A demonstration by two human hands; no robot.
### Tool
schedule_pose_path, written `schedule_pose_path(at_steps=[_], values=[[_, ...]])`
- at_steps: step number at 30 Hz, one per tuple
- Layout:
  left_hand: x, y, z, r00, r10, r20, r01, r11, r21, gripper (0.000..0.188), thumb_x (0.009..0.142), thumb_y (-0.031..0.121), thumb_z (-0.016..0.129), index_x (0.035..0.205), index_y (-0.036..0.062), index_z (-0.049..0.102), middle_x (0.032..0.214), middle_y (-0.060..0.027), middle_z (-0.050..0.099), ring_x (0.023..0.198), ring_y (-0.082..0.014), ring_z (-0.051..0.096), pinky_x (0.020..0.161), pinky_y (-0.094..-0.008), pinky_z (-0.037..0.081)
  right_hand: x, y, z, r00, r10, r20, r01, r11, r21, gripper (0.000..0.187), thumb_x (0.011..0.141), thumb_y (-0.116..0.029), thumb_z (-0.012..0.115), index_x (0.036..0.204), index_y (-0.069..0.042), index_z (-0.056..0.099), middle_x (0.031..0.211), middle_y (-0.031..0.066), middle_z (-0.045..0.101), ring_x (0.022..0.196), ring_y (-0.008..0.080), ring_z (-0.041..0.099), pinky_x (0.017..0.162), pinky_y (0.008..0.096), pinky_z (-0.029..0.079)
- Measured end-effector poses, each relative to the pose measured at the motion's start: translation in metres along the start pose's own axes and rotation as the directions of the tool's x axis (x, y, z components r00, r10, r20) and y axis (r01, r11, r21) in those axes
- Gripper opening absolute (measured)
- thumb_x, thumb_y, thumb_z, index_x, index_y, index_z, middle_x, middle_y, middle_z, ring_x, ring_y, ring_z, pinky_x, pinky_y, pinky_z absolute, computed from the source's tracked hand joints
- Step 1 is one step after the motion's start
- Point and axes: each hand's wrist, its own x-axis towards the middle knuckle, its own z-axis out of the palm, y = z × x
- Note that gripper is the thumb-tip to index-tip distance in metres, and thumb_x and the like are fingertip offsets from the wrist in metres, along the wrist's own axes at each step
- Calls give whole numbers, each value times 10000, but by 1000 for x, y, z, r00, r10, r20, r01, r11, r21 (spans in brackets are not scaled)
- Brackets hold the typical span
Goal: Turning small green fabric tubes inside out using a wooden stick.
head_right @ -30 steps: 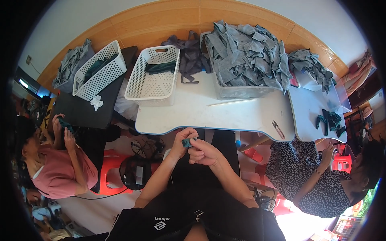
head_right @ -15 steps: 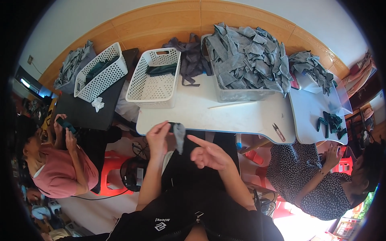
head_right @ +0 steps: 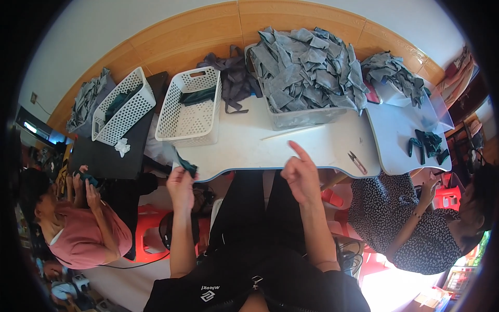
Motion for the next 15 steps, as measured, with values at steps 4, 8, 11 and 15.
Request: schedule_pose_path(at_steps=[4,8,11,15], values=[[-32,-7,25,977,-166,131,191,960,-207,64,869,-33,579,929,-22,597,857,-94,656,716,-164,642,656,-279,536,-6,35,20,950,308,50,-264,878,-399,307,961,-167,503,1203,17,545,785,46,604,664,98,558,628,215,462],[-52,-6,54,936,-222,275,278,942,-186,81,866,-26,591,945,-17,605,865,-94,657,717,-162,642,639,-276,534,-13,67,49,943,315,109,-257,896,-363,339,979,-228,490,1222,-1,553,973,47,631,845,113,599,766,227,472],[-63,-10,61,892,-277,357,296,955,3,106,843,-50,606,944,-19,611,848,-76,645,717,-134,628,619,-250,523,-10,67,54,976,171,138,-108,921,-373,278,934,-131,566,1178,1,588,973,38,635,853,102,592,764,230,474],[-71,-16,63,892,-333,305,268,934,235,154,803,-76,622,944,-20,601,766,-21,582,737,-105,607,665,-228,517,-8,63,48,974,225,35,-177,845,-504,240,858,-32,649,1094,6,633,920,13,633,832,75,572,752,222,471]])
